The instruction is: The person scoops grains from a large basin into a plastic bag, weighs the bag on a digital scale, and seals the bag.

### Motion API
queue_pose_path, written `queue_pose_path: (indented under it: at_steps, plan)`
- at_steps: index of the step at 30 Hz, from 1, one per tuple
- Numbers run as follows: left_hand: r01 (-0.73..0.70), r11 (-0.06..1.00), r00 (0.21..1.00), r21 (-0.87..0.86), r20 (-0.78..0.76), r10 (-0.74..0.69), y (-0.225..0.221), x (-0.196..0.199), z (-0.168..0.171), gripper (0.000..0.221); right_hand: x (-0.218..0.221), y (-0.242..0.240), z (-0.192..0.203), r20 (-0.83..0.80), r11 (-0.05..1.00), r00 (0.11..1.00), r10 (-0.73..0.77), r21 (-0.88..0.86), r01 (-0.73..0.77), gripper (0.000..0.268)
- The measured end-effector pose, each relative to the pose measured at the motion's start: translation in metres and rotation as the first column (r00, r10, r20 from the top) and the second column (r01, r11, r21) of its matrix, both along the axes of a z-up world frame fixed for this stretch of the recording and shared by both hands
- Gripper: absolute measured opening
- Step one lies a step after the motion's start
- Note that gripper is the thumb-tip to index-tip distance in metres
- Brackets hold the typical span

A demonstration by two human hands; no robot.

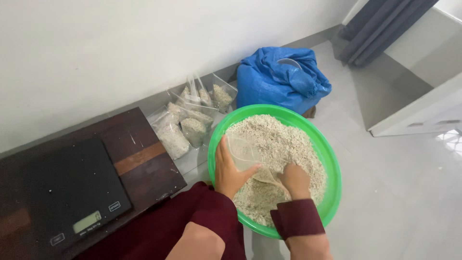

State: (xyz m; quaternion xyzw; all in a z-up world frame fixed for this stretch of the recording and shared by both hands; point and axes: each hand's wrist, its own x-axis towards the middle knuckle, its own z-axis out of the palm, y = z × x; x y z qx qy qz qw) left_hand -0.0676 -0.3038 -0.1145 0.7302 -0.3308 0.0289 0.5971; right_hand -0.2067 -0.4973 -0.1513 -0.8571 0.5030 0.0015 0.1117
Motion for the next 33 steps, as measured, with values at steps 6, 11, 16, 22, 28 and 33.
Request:
queue_pose_path:
  at_steps: [6,11,16,22,28,33]
  plan:
    - [0.007,0.996,1.0,0.086,-0.031,-0.004,-0.003,0.001,-0.006,0.131,0.004,-0.033,-0.102,-0.337,0.984,0.924,0.179,0.042,-0.175,0.017]
    - [0.02,0.99,0.994,0.141,-0.107,-0.005,-0.002,0.006,-0.001,0.131,0.024,-0.017,-0.106,-0.264,0.983,0.948,0.18,0.005,-0.185,0.016]
    - [0.057,0.975,0.989,0.216,-0.146,-0.026,-0.001,0.004,0.002,0.133,0.03,-0.009,-0.11,-0.147,0.989,0.979,0.139,0.075,-0.129,0.014]
    - [0.127,0.922,0.991,0.365,-0.085,-0.102,-0.001,-0.001,0.0,0.133,0.03,-0.001,-0.078,0.032,0.986,0.998,0.047,0.156,-0.051,0.021]
    - [0.14,0.854,0.99,0.502,-0.064,-0.125,-0.004,-0.001,0.0,0.136,0.016,0.011,-0.028,0.267,0.987,0.962,-0.063,0.16,0.02,0.023]
    - [0.153,0.74,0.984,0.655,-0.033,-0.175,-0.011,0.0,0.003,0.127,-0.004,0.032,0.021,0.54,0.983,0.823,-0.173,0.148,0.109,0.032]
